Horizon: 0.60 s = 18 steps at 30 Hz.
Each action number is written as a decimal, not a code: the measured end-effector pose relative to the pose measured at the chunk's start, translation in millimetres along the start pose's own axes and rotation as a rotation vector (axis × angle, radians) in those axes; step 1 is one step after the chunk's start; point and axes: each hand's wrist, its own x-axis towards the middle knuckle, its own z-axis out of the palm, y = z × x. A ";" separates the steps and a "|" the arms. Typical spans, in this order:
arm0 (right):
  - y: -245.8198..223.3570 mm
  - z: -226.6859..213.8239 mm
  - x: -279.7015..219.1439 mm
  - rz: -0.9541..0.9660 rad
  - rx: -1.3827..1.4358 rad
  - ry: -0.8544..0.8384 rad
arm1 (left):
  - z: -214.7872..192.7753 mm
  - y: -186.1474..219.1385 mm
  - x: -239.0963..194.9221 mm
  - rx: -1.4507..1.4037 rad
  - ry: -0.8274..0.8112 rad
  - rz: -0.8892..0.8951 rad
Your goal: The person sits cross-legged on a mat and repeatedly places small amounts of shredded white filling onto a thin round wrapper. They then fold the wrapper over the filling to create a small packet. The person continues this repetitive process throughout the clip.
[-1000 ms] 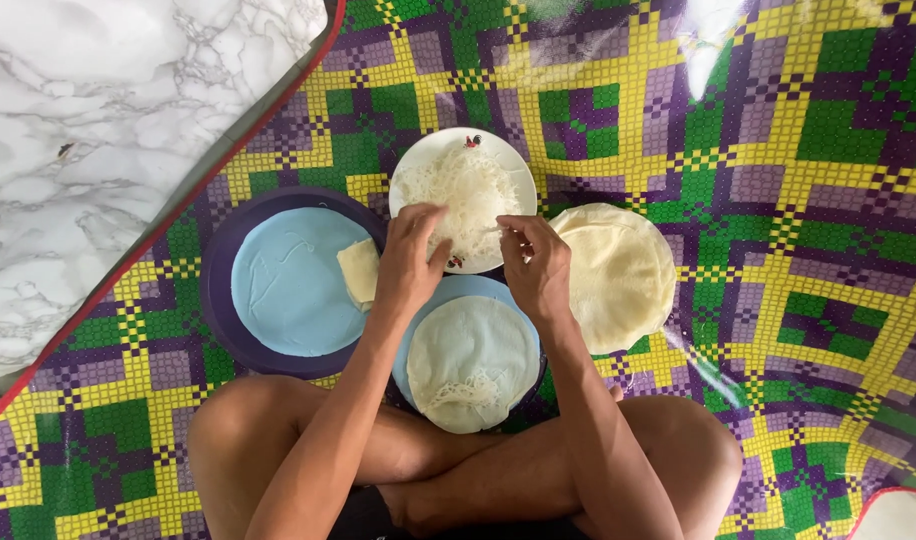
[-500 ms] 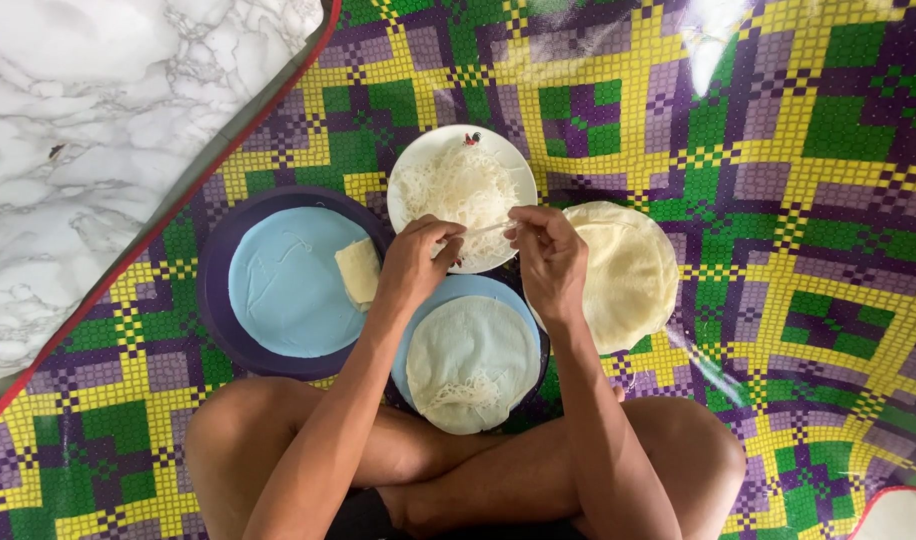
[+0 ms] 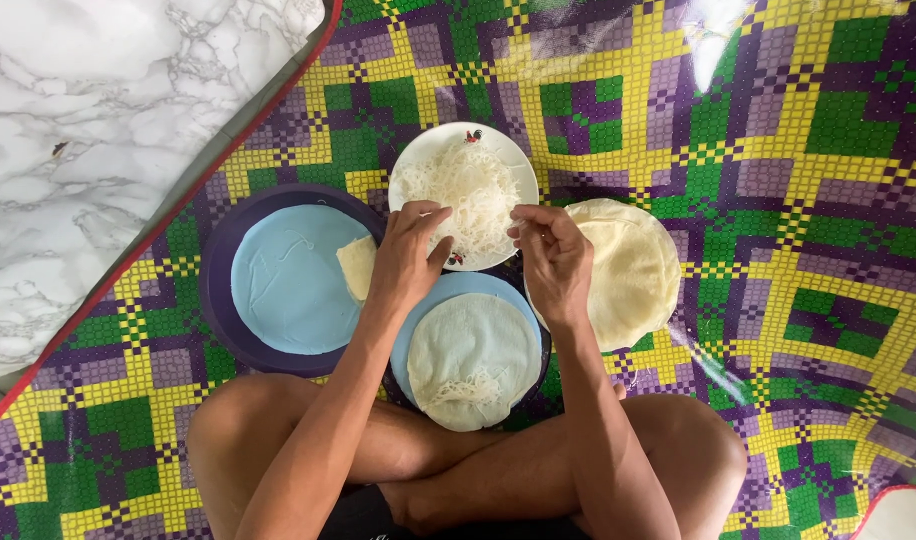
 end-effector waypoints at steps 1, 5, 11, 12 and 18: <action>4.5 0.6 -1.5 -0.001 0.001 0.000 | 2.5 -1.4 -0.6 0.001 0.001 0.000; 5.6 1.9 -6.1 -0.003 -0.007 -0.058 | 16.7 -7.6 -5.0 -0.041 -0.022 -0.014; -22.2 -8.8 -28.9 0.008 -0.024 -0.173 | -12.0 46.8 -22.2 -0.467 -0.145 -0.143; -29.5 -11.6 -36.2 0.015 -0.043 -0.220 | -15.2 56.7 -29.8 -0.596 -0.188 -0.191; -52.0 -33.4 -90.4 -0.010 -0.104 -0.317 | -9.3 68.5 -95.8 -0.635 -0.250 -0.224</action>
